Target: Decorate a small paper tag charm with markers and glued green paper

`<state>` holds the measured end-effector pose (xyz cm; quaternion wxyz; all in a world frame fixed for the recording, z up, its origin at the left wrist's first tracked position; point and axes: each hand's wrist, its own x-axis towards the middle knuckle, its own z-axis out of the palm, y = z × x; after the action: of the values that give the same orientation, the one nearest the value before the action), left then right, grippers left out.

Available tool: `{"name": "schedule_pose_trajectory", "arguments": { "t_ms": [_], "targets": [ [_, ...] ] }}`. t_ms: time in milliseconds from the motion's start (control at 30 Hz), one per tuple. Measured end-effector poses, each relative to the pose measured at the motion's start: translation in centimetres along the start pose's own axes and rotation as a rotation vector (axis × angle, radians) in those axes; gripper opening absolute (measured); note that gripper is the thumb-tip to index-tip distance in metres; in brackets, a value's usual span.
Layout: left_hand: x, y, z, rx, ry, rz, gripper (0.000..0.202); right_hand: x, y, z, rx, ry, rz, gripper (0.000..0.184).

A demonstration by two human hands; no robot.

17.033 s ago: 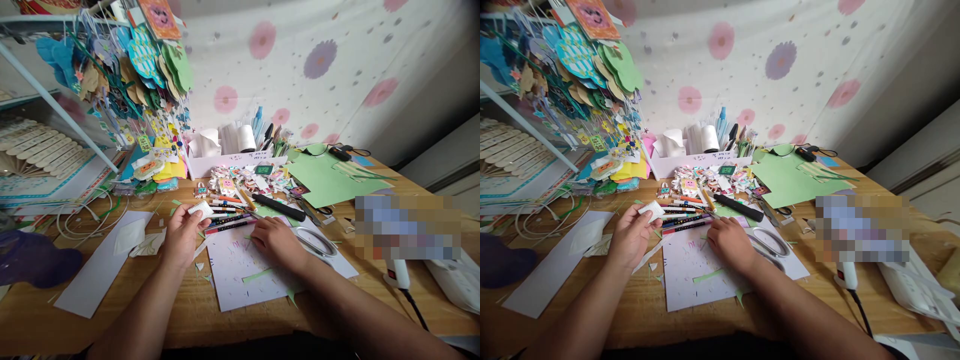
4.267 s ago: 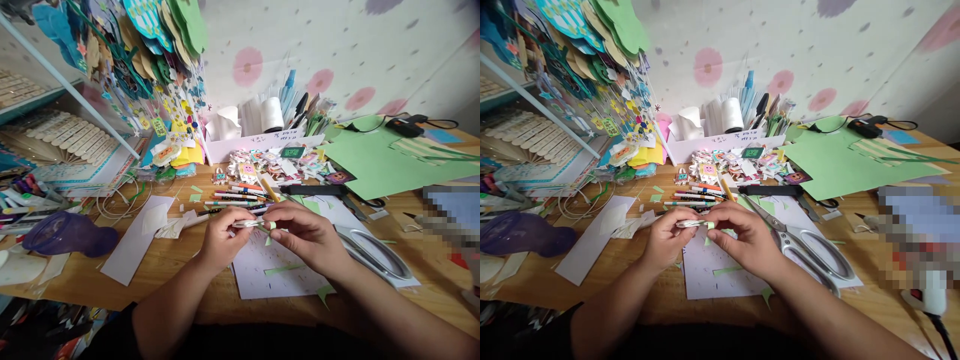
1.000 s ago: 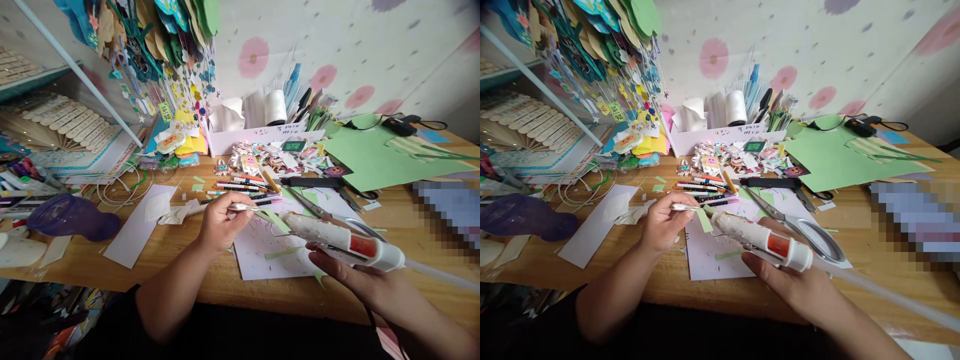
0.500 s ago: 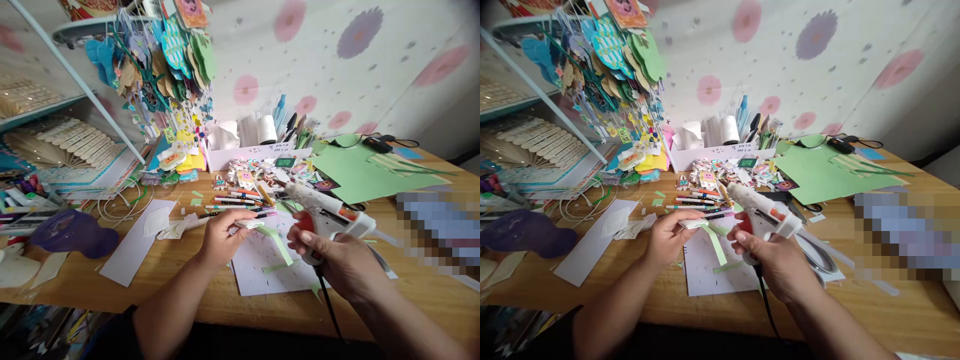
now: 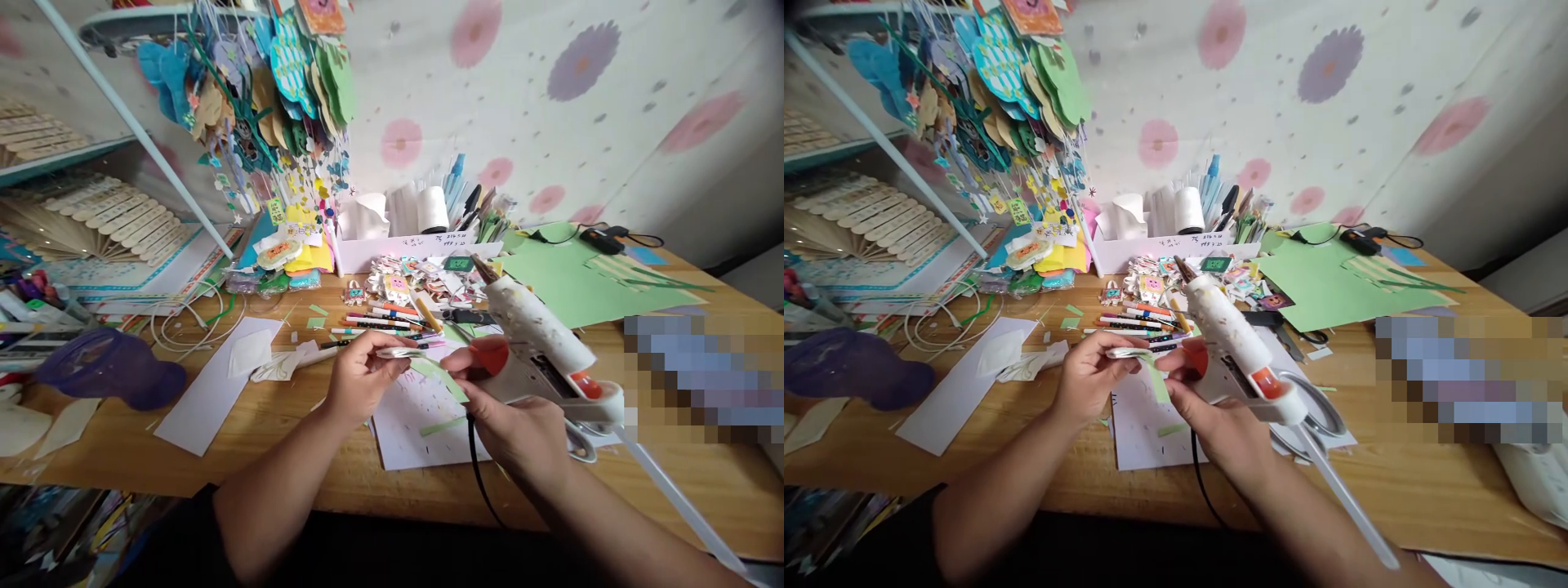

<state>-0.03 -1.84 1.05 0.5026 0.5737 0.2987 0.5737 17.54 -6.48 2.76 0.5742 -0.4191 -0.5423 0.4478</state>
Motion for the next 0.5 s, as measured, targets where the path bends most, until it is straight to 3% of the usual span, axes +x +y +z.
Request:
{"name": "schedule_pose_trajectory", "arguments": {
  "t_ms": [133, 300, 500],
  "targets": [
    [0.0, 0.0, 0.0, 0.025, 0.016, 0.041, 0.015, 0.6, -0.6, 0.5, -0.048, 0.032, 0.047, 0.018],
    [-0.1, -0.3, -0.6, 0.153, -0.005, 0.124, 0.018, 1.2, -0.8, 0.7, 0.004, 0.004, 0.165, 0.030],
    [0.0, -0.5, -1.0, 0.311, -0.014, 0.228, 0.021, 2.1, -1.6, 0.7, 0.023, -0.129, 0.261, 0.027]
  ]
}}
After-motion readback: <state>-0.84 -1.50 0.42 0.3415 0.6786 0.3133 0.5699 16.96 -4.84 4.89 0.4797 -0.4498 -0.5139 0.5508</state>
